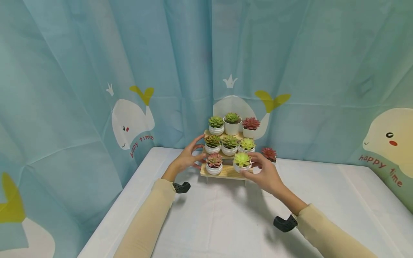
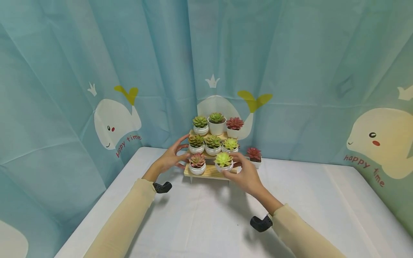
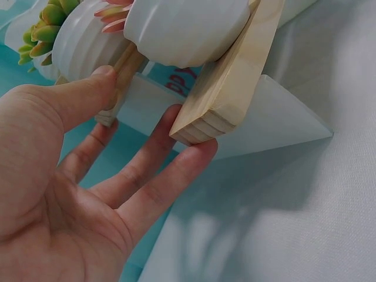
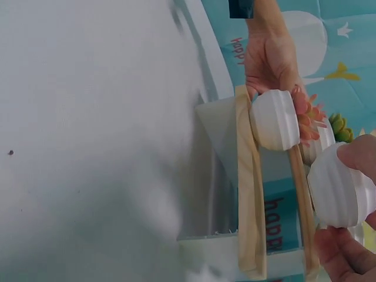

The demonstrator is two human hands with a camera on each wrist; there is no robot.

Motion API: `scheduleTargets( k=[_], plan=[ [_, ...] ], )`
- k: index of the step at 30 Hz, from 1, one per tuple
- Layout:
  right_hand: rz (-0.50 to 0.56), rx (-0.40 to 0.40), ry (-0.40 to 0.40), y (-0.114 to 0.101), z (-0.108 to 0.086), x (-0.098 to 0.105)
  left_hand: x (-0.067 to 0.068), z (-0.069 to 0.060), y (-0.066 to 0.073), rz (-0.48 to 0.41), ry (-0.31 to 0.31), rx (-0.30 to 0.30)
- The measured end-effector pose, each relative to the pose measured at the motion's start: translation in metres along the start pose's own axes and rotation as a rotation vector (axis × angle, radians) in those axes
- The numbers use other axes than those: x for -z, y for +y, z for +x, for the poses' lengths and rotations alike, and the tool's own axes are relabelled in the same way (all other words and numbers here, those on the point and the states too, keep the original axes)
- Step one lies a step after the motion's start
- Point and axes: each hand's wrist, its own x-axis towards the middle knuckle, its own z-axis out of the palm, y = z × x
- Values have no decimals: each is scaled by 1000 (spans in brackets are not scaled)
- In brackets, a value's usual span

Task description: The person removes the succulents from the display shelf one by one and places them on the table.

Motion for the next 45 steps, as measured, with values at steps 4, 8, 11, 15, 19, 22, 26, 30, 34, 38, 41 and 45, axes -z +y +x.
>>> scheduleTargets(
  k=[4,8,11,15,19,22,26,30,34,38,41,45],
  plan=[
    [1,-9,4,2,-1,5,0,0,-1,-12,-7,-3],
    [0,-5,11,7,-2,10,0,-1,-1,-17,-8,-5],
    [-9,0,21,11,-4,16,1,-1,-1,-20,-10,-10],
    [-41,-11,33,17,-8,25,1,0,-2,-20,-14,-16],
    [-67,-30,48,27,-10,35,1,2,-2,-20,-10,-11],
    [-78,-48,65,36,-12,43,1,2,-2,-20,-5,-8],
    [-97,-72,83,47,-15,54,2,1,-2,-17,-2,-7],
    [-116,-95,104,55,-18,67,2,1,-2,-12,-9,-11],
    [-114,-110,128,64,-20,78,1,-1,-1,-11,-2,-4],
    [-109,-119,149,72,-20,87,1,-2,0,-12,4,1],
    [-104,-132,159,78,-20,92,1,-1,-1,-18,0,4],
    [-98,-161,170,87,-20,96,1,1,-3,-17,-7,0]
  ],
)
